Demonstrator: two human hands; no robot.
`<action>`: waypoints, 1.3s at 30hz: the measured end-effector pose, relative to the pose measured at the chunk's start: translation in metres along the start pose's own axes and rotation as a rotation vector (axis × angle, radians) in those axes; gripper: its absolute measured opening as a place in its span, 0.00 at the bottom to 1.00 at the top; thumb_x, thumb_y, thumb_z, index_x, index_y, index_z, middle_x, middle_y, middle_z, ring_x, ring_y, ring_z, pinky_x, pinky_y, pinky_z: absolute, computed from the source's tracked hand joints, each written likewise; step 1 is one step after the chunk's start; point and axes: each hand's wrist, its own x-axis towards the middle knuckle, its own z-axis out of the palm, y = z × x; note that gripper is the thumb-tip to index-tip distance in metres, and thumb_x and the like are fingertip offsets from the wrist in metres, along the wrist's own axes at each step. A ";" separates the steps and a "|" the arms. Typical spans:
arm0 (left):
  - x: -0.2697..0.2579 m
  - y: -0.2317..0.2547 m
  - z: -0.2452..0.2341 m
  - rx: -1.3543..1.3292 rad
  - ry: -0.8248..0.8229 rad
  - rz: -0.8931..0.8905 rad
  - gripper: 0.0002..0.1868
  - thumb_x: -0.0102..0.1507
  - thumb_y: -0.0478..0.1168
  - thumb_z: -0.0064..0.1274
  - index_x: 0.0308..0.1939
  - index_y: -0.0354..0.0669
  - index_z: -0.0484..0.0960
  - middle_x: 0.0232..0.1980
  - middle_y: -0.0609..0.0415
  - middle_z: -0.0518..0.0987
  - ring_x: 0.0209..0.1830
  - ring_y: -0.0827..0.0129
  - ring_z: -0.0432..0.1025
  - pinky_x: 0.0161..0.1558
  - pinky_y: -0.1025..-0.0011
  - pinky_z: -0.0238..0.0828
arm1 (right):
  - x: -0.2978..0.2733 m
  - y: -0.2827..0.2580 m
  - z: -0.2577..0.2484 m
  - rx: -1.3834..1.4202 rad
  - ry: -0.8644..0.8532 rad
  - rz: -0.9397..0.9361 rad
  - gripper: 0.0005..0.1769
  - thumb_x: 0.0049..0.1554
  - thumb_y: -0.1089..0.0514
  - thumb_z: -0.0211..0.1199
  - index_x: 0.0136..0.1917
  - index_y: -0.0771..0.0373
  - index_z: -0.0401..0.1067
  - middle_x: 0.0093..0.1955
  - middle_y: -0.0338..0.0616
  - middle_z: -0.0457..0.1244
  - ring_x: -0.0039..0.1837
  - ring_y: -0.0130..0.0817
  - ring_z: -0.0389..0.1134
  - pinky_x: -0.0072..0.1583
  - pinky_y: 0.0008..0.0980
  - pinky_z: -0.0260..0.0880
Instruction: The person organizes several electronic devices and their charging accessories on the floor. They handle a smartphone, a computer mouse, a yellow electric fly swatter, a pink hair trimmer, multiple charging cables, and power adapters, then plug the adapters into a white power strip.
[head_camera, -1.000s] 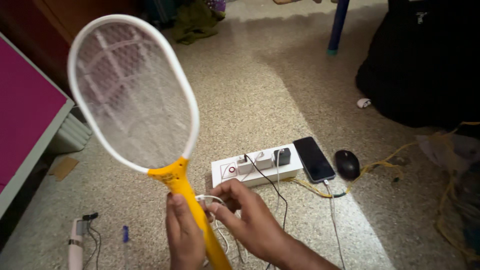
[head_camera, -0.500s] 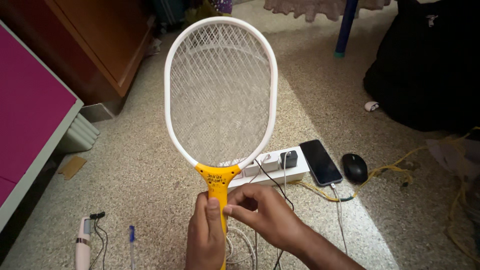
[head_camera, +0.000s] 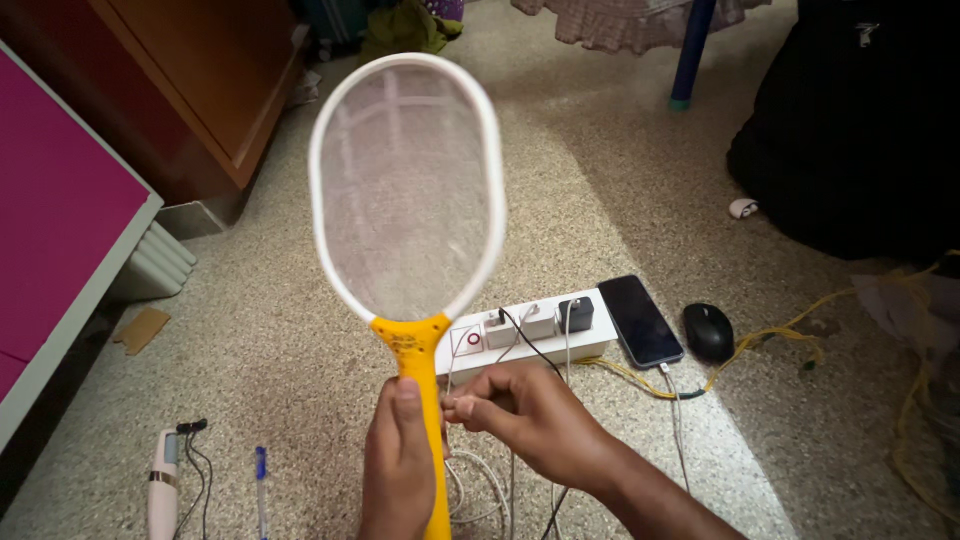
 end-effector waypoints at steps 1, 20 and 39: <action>0.002 0.002 -0.001 -0.118 -0.006 -0.037 0.27 0.70 0.59 0.30 0.42 0.40 0.75 0.31 0.51 0.78 0.24 0.68 0.69 0.27 0.69 0.68 | 0.002 0.002 0.000 0.070 -0.007 -0.001 0.14 0.60 0.54 0.61 0.48 0.69 0.77 0.47 0.40 0.74 0.49 0.24 0.76 0.54 0.28 0.80; 0.113 -0.134 -0.230 0.917 0.161 -0.264 0.30 0.65 0.59 0.53 0.47 0.30 0.80 0.36 0.38 0.83 0.36 0.48 0.81 0.42 0.52 0.76 | 0.012 0.035 -0.001 0.528 0.187 0.298 0.15 0.61 0.51 0.60 0.48 0.65 0.76 0.33 0.35 0.58 0.35 0.25 0.57 0.40 0.28 0.61; 0.189 -0.285 -0.299 1.304 0.225 -0.641 0.33 0.59 0.61 0.57 0.50 0.31 0.80 0.47 0.28 0.82 0.53 0.39 0.78 0.55 0.48 0.74 | 0.030 0.091 0.024 0.121 0.094 0.269 0.09 0.58 0.63 0.64 0.53 0.63 0.72 0.40 0.41 0.72 0.43 0.24 0.73 0.42 0.25 0.67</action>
